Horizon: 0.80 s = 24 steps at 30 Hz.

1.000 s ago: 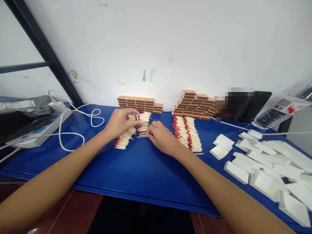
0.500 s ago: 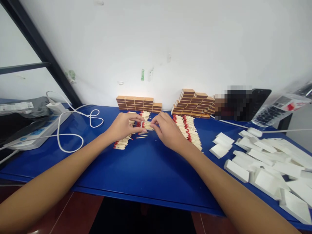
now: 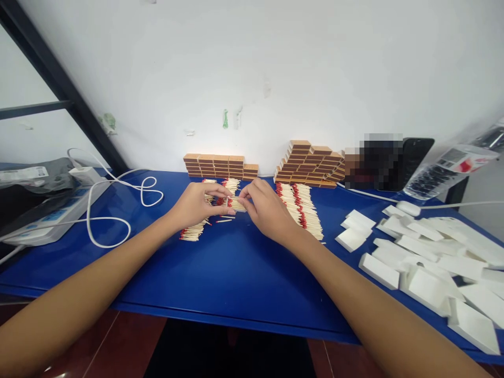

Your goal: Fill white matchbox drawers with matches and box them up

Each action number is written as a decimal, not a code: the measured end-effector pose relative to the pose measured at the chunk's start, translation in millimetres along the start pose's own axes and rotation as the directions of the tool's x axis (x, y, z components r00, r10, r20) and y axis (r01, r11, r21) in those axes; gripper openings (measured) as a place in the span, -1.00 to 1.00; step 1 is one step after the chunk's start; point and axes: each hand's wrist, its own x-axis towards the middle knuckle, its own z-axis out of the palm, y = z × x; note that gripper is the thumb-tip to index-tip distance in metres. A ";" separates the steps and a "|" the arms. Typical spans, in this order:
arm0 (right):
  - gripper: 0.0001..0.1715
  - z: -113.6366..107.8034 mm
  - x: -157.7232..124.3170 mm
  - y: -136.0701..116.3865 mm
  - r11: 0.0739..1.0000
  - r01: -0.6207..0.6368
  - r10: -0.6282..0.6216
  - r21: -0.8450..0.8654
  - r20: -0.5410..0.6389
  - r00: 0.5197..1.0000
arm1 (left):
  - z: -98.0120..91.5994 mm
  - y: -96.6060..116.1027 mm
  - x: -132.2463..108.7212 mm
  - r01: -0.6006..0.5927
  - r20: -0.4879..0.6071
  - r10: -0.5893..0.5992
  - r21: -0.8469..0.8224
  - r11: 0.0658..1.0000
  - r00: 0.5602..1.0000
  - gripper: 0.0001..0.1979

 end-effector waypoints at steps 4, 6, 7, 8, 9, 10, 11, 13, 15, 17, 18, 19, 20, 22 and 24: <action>-0.89 -1.6 0.5 -0.1 0.999 0.010 -0.010 -0.038 -0.011 1.000 | -0.6 1.5 0.6 0.002 -0.002 -0.002 -0.001 1.000 1.000 -0.65; -0.89 -3.3 0.8 -0.9 0.999 0.004 -0.004 -0.037 -0.014 1.000 | -1.2 2.6 1.0 0.010 0.001 -0.010 0.001 1.000 1.000 -0.65; -0.89 -4.2 1.0 -1.1 0.999 0.000 0.000 -0.035 -0.015 1.000 | -1.6 3.2 1.3 0.012 0.000 -0.012 0.002 1.000 1.000 -0.65; -0.89 -5.1 1.1 -1.2 0.999 -0.005 0.005 -0.032 -0.015 1.000 | -2.1 3.7 1.5 0.013 -0.005 -0.013 0.005 1.000 1.000 -0.65; -0.90 -5.9 1.2 -1.0 0.999 -0.012 0.011 -0.032 -0.014 1.000 | -2.6 4.1 1.7 0.013 -0.010 -0.013 0.008 1.000 1.000 -0.65; -0.90 -6.4 1.3 -0.5 0.999 -0.019 0.019 -0.035 -0.013 1.000 | -3.0 4.4 1.8 0.011 -0.016 -0.011 0.010 1.000 1.000 -0.65; -0.91 -6.7 1.3 0.4 0.999 -0.025 0.025 -0.038 -0.007 1.000 | -3.3 4.6 1.9 0.009 -0.020 -0.009 0.010 1.000 1.000 -0.65; -0.90 -6.4 1.1 2.5 0.999 -0.024 0.025 -0.044 0.016 1.000 | -3.2 4.6 1.9 0.004 -0.020 -0.004 0.009 1.000 1.000 -0.66; -0.89 -5.4 0.7 4.2 0.999 -0.009 0.011 -0.046 0.040 0.999 | -2.1 4.0 1.7 -0.007 -0.015 0.007 0.000 1.000 1.000 -0.66; -0.89 -4.0 0.3 4.7 0.999 0.008 -0.006 -0.045 0.043 0.999 | -0.8 3.0 1.4 -0.021 -0.011 0.021 -0.016 1.000 1.000 -0.65; -0.89 -3.5 0.1 4.5 0.999 0.013 -0.011 -0.044 0.039 0.999 | -0.2 2.6 1.3 -0.026 -0.008 0.025 -0.021 0.999 1.000 -0.64; -0.90 -3.1 0.0 4.0 0.999 0.014 -0.013 -0.041 0.029 0.999 | 0.0 2.4 1.3 -0.027 -0.007 0.027 -0.023 0.999 1.000 -0.63; -0.90 -2.9 0.0 3.4 0.999 0.014 -0.013 -0.037 0.019 1.000 | 0.0 2.3 1.3 -0.027 -0.005 0.027 -0.022 0.999 1.000 -0.62; -0.92 -2.9 0.1 2.0 1.000 0.010 -0.010 -0.021 -0.007 1.000 | -0.7 2.9 1.5 -0.024 -0.001 0.024 -0.016 1.000 1.000 -0.62; -0.93 -3.4 0.3 0.9 1.000 0.014 -0.015 -0.007 -0.030 0.999 | -1.8 3.7 1.9 -0.020 0.005 0.021 -0.016 1.000 1.000 -0.62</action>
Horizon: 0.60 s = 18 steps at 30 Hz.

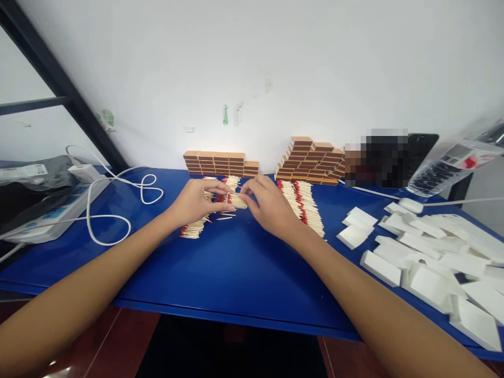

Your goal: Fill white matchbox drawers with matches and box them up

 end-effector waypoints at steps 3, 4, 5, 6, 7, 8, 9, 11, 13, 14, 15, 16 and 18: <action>-0.89 -0.8 0.2 -1.2 0.999 0.035 -0.035 -0.003 0.006 0.999 | -1.4 0.0 0.5 0.008 0.006 -0.008 0.005 1.000 1.000 -0.62; -0.88 -1.1 0.2 -1.5 0.999 0.045 -0.045 -0.007 0.010 0.999 | -1.8 -0.4 0.7 0.009 0.002 -0.009 0.009 1.000 1.000 -0.61; -0.87 -1.2 0.2 -1.8 0.999 0.051 -0.051 -0.008 0.008 0.999 | -2.2 -0.9 0.9 0.009 -0.005 -0.009 0.016 1.000 1.000 -0.61; -0.87 -1.3 0.2 -2.1 0.999 0.050 -0.050 -0.007 0.000 0.999 | -2.8 -1.5 1.2 0.008 -0.016 -0.008 0.026 1.000 1.000 -0.60; -0.87 -1.2 0.2 -2.3 0.999 0.044 -0.044 -0.003 -0.012 0.999 | -3.6 -2.1 1.5 0.010 -0.031 -0.009 0.039 0.999 0.999 -0.60; -0.88 -1.0 0.0 -2.6 0.999 0.035 -0.035 0.002 -0.024 0.999 | -4.7 -2.5 2.0 0.016 -0.051 -0.013 0.055 0.998 0.999 -0.61; -0.89 -0.5 -0.4 -2.9 1.000 0.024 -0.023 0.011 -0.029 0.999 | -6.0 -2.9 2.5 0.026 -0.074 -0.021 0.072 0.997 0.997 -0.63; -0.90 1.7 -1.8 -3.7 0.999 0.004 -0.004 0.032 -0.007 1.000 | -8.9 -3.4 3.5 0.058 -0.121 -0.047 0.094 0.994 0.992 -0.64; -0.89 5.5 -4.1 -4.8 0.999 -0.009 0.007 0.045 0.060 0.998 | -11.4 -4.0 4.2 0.091 -0.157 -0.074 0.103 0.990 0.985 -0.65; -0.89 8.0 -5.5 -5.4 0.999 -0.016 0.011 0.048 0.102 0.995 | -12.2 -4.3 4.3 0.102 -0.167 -0.083 0.107 0.989 0.982 -0.66; -0.90 10.8 -6.9 -6.0 0.998 -0.026 0.018 0.050 0.142 0.990 | -12.7 -4.7 4.3 0.109 -0.174 -0.089 0.109 0.988 0.981 -0.67; -0.92 13.9 -8.2 -6.5 0.998 -0.036 0.025 0.054 0.178 0.984 | -12.8 -5.0 4.2 0.113 -0.179 -0.092 0.110 0.987 0.979 -0.67; -0.92 20.3 -10.4 -7.5 0.996 -0.054 0.035 0.077 0.228 0.973 | -12.4 -5.2 3.8 0.118 -0.182 -0.096 0.112 0.987 0.978 -0.67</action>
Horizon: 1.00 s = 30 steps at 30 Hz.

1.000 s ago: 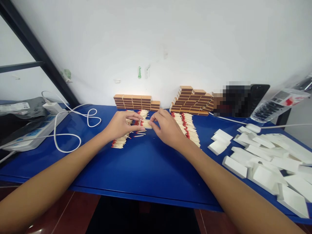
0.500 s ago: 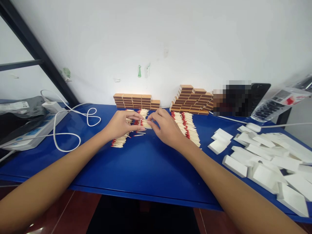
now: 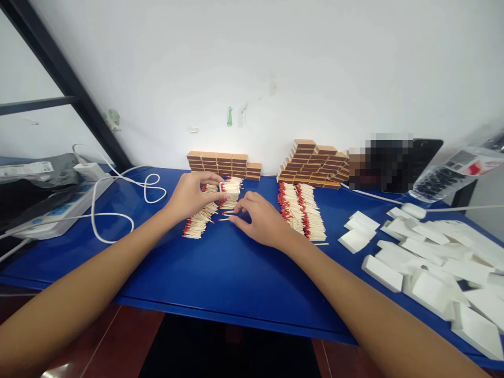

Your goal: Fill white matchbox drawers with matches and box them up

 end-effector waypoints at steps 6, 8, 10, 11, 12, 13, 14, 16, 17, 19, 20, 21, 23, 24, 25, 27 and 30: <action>-0.89 7.7 -0.5 -4.5 0.999 -0.012 0.009 0.037 0.094 0.996 | 1.0 1.7 -1.9 -0.027 0.020 0.026 0.063 0.998 0.999 -0.68; -0.87 2.5 -1.2 -5.6 1.000 -0.020 0.018 0.020 0.125 0.992 | 0.5 1.4 -1.9 -0.033 0.031 0.030 0.097 0.995 0.999 -0.68; -0.86 -5.9 -1.1 -4.5 1.000 -0.012 0.011 0.011 0.127 0.992 | -0.2 0.3 -1.5 -0.047 0.044 0.041 0.140 0.989 0.998 -0.69; -0.86 -10.7 -0.6 -3.0 1.000 -0.004 0.003 0.006 0.105 0.994 | -0.4 -0.5 -1.3 -0.056 0.053 0.048 0.159 0.986 0.997 -0.69; -0.87 -15.5 0.3 -1.2 1.000 0.004 -0.004 0.001 0.065 0.998 | -0.4 -1.3 -1.1 -0.064 0.063 0.054 0.169 0.983 0.997 -0.69; -0.88 -20.0 1.5 0.9 1.000 0.006 -0.006 -0.006 0.012 1.000 | -0.2 -2.0 -0.9 -0.069 0.077 0.057 0.165 0.984 0.995 -0.67; -0.90 -23.8 2.9 2.9 1.000 0.002 -0.003 -0.015 -0.049 0.999 | 0.3 -2.5 -0.9 -0.072 0.091 0.059 0.148 0.986 0.994 -0.66; -0.92 -28.7 5.5 6.2 0.999 -0.016 0.009 -0.039 -0.157 0.988 | 1.9 -2.7 -1.3 -0.076 0.121 0.065 0.090 0.993 0.991 -0.63; -0.92 -29.5 6.5 7.3 0.998 -0.025 0.015 -0.051 -0.192 0.981 | 2.8 -2.2 -1.7 -0.081 0.131 0.073 0.055 0.995 0.989 -0.62; -0.93 -28.2 7.2 8.4 0.997 -0.031 0.016 -0.065 -0.218 0.976 | 4.5 -0.1 -2.8 -0.090 0.146 0.090 -0.011 0.996 0.985 -0.61; -0.93 -26.6 7.1 8.4 0.997 -0.029 0.014 -0.067 -0.218 0.976 | 5.1 1.4 -3.4 -0.091 0.148 0.096 -0.039 0.995 0.984 -0.60; -0.93 -24.6 6.9 8.2 0.998 -0.025 0.010 -0.066 -0.214 0.977 | 5.6 2.9 -4.0 -0.089 0.152 0.098 -0.062 0.994 0.984 -0.59; -0.92 -21.0 6.1 7.0 0.998 -0.014 0.001 -0.058 -0.210 0.978 | 6.0 5.8 -5.0 -0.084 0.166 0.098 -0.093 0.992 0.981 -0.59; -0.92 -19.8 5.7 6.2 0.998 -0.008 -0.004 -0.055 -0.211 0.977 | 6.1 6.9 -5.4 -0.083 0.174 0.101 -0.103 0.991 0.980 -0.60; -0.91 -19.1 5.5 5.3 0.999 -0.001 -0.010 -0.052 -0.213 0.977 | 6.1 7.5 -5.6 -0.086 0.181 0.105 -0.112 0.990 0.978 -0.61; -0.89 -19.0 5.0 3.4 0.999 0.011 -0.021 -0.048 -0.220 0.975 | 6.4 7.6 -5.9 -0.089 0.192 0.111 -0.123 0.988 0.975 -0.62; -0.88 -20.2 4.5 1.7 0.998 0.015 -0.028 -0.056 -0.239 0.971 | 6.6 5.4 -5.5 -0.087 0.172 0.103 -0.101 0.991 0.980 -0.61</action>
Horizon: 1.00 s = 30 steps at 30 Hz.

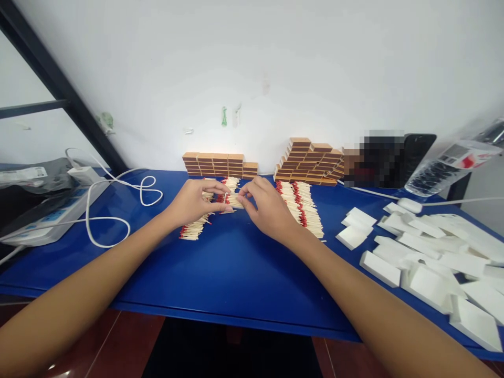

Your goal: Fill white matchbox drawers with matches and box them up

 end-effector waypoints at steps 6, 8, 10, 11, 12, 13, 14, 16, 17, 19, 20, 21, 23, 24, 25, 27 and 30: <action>-0.87 1.0 -1.3 -1.5 1.000 -0.002 0.002 -0.010 -0.013 1.000 | -2.8 -3.0 1.7 0.029 -0.085 -0.023 0.075 0.997 0.996 -0.63; -0.87 4.0 -2.4 -2.0 1.000 -0.018 0.018 -0.001 -0.026 1.000 | -4.2 -2.9 2.1 0.046 -0.111 -0.034 0.108 0.993 0.993 -0.63; -0.88 9.0 -4.2 -1.6 1.000 -0.025 0.025 0.007 0.016 1.000 | -5.6 -3.1 2.5 0.053 -0.129 -0.033 0.155 0.987 0.991 -0.65; -0.90 12.1 -5.4 -0.9 1.000 -0.024 0.023 0.007 0.056 0.998 | -6.3 -3.4 2.6 0.050 -0.133 -0.027 0.177 0.983 0.991 -0.66; -0.92 15.3 -6.5 0.0 1.000 -0.022 0.022 0.003 0.097 0.995 | -6.8 -3.8 2.6 0.047 -0.133 -0.021 0.195 0.980 0.991 -0.67; -0.94 18.5 -7.6 1.1 1.000 -0.022 0.022 -0.001 0.134 0.991 | -7.3 -4.3 2.7 0.044 -0.130 -0.016 0.209 0.977 0.991 -0.68; -0.94 21.3 -8.5 2.2 1.000 -0.024 0.025 -0.005 0.162 0.986 | -7.6 -4.8 2.7 0.041 -0.129 -0.013 0.217 0.975 0.992 -0.69; -0.93 25.0 -9.7 3.9 0.999 -0.034 0.033 0.001 0.202 0.979 | -8.1 -5.7 2.7 0.039 -0.129 -0.010 0.222 0.974 0.992 -0.69; -0.91 25.6 -10.0 4.4 0.999 -0.038 0.036 0.006 0.220 0.975 | -8.1 -6.0 2.7 0.036 -0.127 -0.008 0.223 0.974 0.992 -0.69; -0.88 23.8 -10.0 5.0 0.999 -0.035 0.031 0.012 0.260 0.965 | -8.1 -6.2 2.7 0.030 -0.118 -0.003 0.233 0.972 0.993 -0.67; -0.87 21.5 -9.6 5.3 1.000 -0.029 0.024 0.011 0.283 0.959 | -8.1 -6.3 2.7 0.028 -0.110 -0.001 0.244 0.969 0.994 -0.65; -0.86 18.4 -9.0 5.7 1.000 -0.020 0.017 0.008 0.304 0.953 | -8.2 -6.6 2.7 0.026 -0.100 0.000 0.261 0.965 0.995 -0.64; -0.84 10.6 -6.8 7.2 1.000 0.000 0.000 -0.001 0.318 0.948 | -8.3 -7.4 3.0 0.015 -0.074 0.009 0.317 0.948 0.997 -0.64; -0.84 6.4 -5.3 8.2 1.000 0.008 -0.006 -0.006 0.303 0.953 | -8.4 -8.1 3.2 0.007 -0.059 0.015 0.348 0.937 0.998 -0.64; -0.84 2.3 -3.4 9.3 1.000 0.013 -0.009 -0.013 0.277 0.961 | -8.5 -8.9 3.5 -0.002 -0.046 0.021 0.377 0.926 0.999 -0.64; -0.86 -4.7 0.5 11.1 1.000 0.012 -0.007 -0.024 0.208 0.978 | -8.4 -10.4 4.0 -0.017 -0.028 0.031 0.414 0.910 0.999 -0.61; -0.87 -9.3 4.7 11.5 0.999 -0.013 0.017 -0.034 0.119 0.993 | -7.0 -11.0 3.8 -0.021 -0.019 0.030 0.388 0.922 0.999 -0.58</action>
